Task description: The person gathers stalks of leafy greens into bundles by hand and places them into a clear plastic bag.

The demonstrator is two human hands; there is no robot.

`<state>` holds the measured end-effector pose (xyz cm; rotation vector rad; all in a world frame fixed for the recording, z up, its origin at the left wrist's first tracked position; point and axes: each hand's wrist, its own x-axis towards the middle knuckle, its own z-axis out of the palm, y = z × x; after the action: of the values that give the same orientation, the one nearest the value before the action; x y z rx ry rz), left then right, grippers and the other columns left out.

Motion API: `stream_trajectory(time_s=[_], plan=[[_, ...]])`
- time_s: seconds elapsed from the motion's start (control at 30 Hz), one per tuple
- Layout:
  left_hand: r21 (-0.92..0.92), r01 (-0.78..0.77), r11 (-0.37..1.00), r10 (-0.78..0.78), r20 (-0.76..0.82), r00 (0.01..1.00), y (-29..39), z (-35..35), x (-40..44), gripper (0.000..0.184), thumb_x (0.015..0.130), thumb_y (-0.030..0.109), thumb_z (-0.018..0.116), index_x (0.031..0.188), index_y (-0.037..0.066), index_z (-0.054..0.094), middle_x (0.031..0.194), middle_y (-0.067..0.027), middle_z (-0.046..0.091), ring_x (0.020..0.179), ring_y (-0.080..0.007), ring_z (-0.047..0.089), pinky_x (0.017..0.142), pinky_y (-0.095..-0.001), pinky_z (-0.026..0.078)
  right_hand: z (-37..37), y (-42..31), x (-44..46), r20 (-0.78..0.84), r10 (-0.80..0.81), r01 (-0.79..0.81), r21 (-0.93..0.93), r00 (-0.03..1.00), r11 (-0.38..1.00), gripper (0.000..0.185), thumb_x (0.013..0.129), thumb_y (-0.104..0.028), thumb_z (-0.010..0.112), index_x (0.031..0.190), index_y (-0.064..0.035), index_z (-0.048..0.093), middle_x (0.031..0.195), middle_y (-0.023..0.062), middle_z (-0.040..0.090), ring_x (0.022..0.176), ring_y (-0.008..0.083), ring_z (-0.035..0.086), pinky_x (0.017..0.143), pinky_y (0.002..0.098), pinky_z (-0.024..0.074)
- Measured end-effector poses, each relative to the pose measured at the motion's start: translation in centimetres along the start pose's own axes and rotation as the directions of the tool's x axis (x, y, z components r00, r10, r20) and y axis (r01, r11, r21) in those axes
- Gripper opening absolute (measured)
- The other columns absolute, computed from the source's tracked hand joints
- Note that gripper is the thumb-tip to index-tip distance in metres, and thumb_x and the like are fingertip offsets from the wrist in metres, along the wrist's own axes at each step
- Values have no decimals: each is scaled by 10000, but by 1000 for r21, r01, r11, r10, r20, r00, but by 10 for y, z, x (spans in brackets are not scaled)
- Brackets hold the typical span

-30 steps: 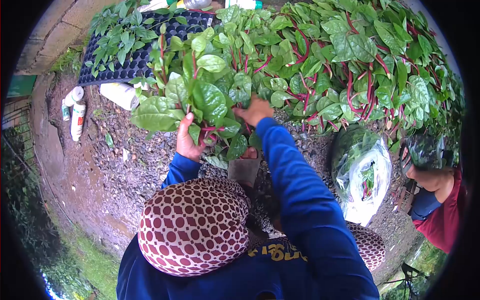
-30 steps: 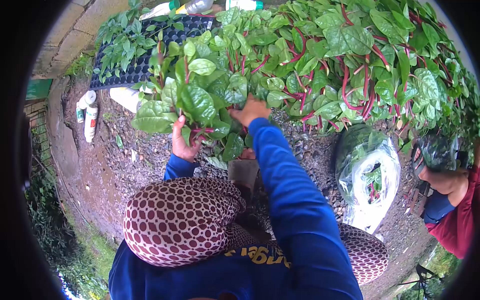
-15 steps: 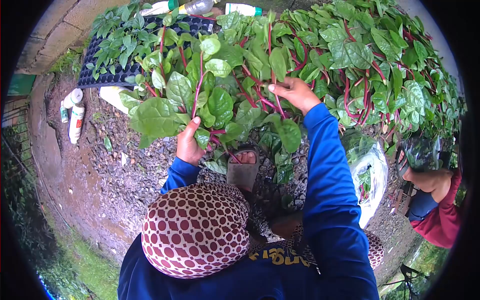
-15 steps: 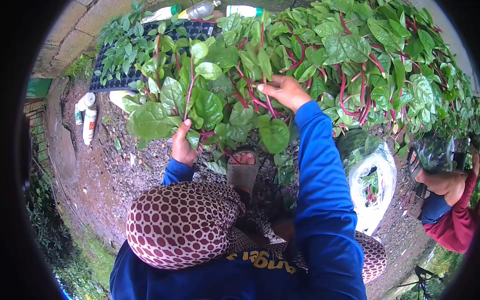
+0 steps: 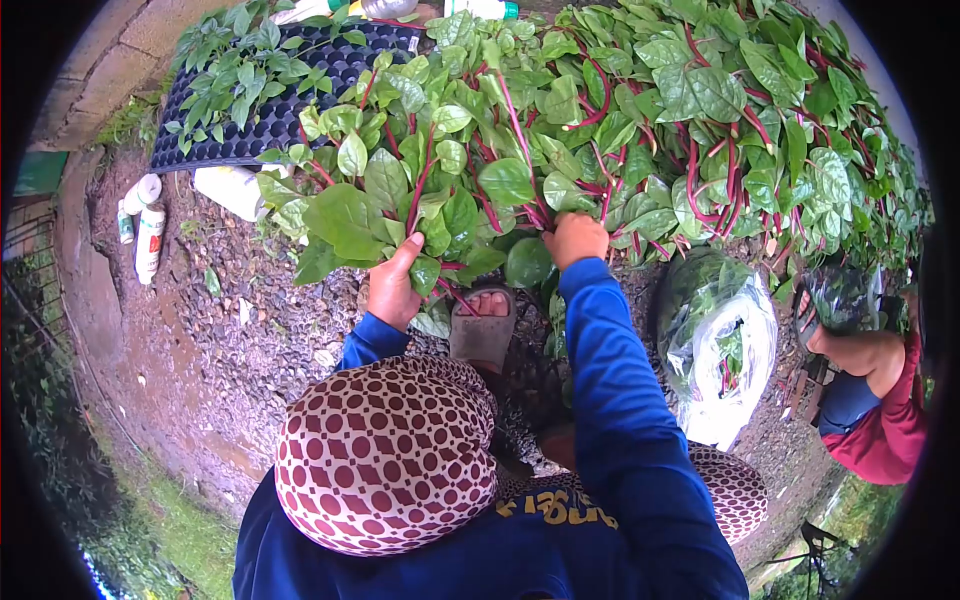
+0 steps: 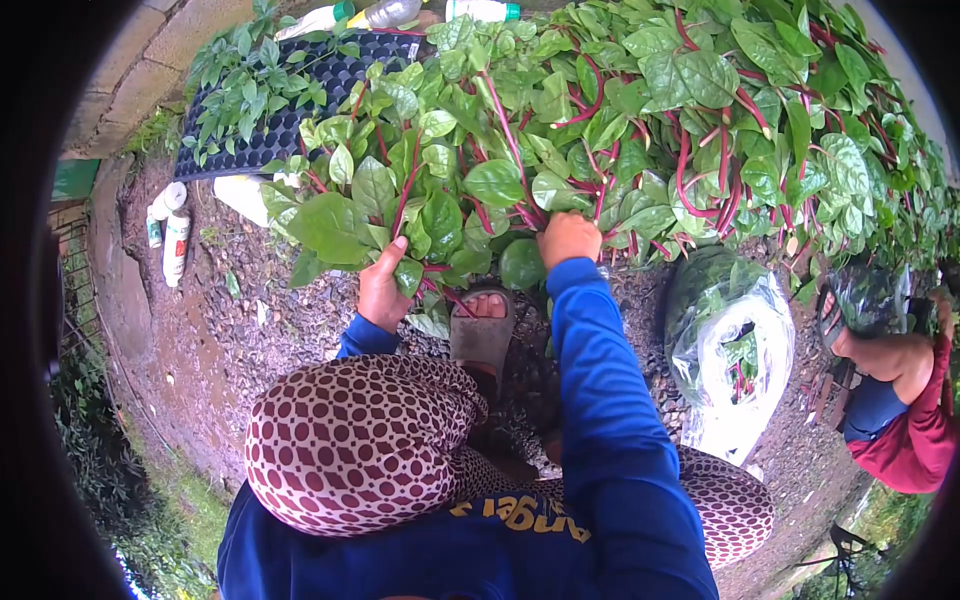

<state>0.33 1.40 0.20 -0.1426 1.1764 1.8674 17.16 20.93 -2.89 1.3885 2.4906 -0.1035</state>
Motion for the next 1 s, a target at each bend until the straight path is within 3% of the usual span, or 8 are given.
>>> stream_trajectory(time_s=[0.17,0.27,0.37,0.53,0.67,0.73,0.93,1.0], plan=[[19,-73,997,73,2,997,-3,3,0,364,867,52,581,1215,5,486,1131,-116,585,989,-229,595,854,-380,495,-31,22,-1,104,-39,-24,543,994,840,275,738,-352,657,894,-131,709,917,108,672,820,325,643,763,390,508],[84,-65,994,68,-39,997,1,14,-6,370,853,26,592,1209,14,493,1123,-104,588,975,-207,595,848,-354,491,-44,50,9,101,-359,-31,980,928,196,189,802,-191,616,890,-31,666,853,64,676,739,199,642,716,334,505],[100,-10,995,15,-44,999,-4,16,-4,370,837,13,611,1191,16,501,1103,-81,594,961,-187,594,820,-331,497,-110,19,-9,-29,-295,54,996,955,76,121,828,-115,577,884,-30,642,877,47,657,778,148,616,732,288,485],[74,-68,995,68,6,998,-10,23,0,359,834,-3,611,1177,22,511,1091,-81,601,957,-191,598,792,-331,507,-73,-17,-6,248,-415,-422,811,875,-405,252,818,-157,603,1035,-99,489,1091,148,611,946,247,620,826,372,437],[49,-54,997,53,14,998,-14,25,0,298,815,3,645,1096,12,549,1022,-74,618,875,-163,610,741,-306,507,-55,-59,-31,312,-312,-414,840,898,-351,626,779,-162,737,1257,1,367,951,104,632,798,149,612,645,252,460],[47,-48,998,48,-1,999,-14,26,-1,283,818,6,644,1086,12,552,1008,-74,619,859,-157,607,738,-302,502,-44,-76,-34,352,-223,-394,900,909,-186,578,784,-174,736,1237,15,430,898,70,629,770,120,593,637,223,455],[83,-89,993,90,-5,996,-20,10,4,312,835,9,611,1136,20,531,1059,-74,603,906,-172,603,765,-306,501,-46,-87,-33,218,-366,-327,906,905,-268,286,793,-122,698,1037,1,615,849,45,649,740,89,590,665,222,468],[31,-99,995,99,-11,995,-28,-3,6,283,822,5,628,1093,35,552,1029,-50,591,864,-153,596,736,-299,500,-38,-106,-39,-33,-408,-15,993,913,-114,138,797,-80,655,920,-20,672,831,42,679,728,94,617,671,241,492]])
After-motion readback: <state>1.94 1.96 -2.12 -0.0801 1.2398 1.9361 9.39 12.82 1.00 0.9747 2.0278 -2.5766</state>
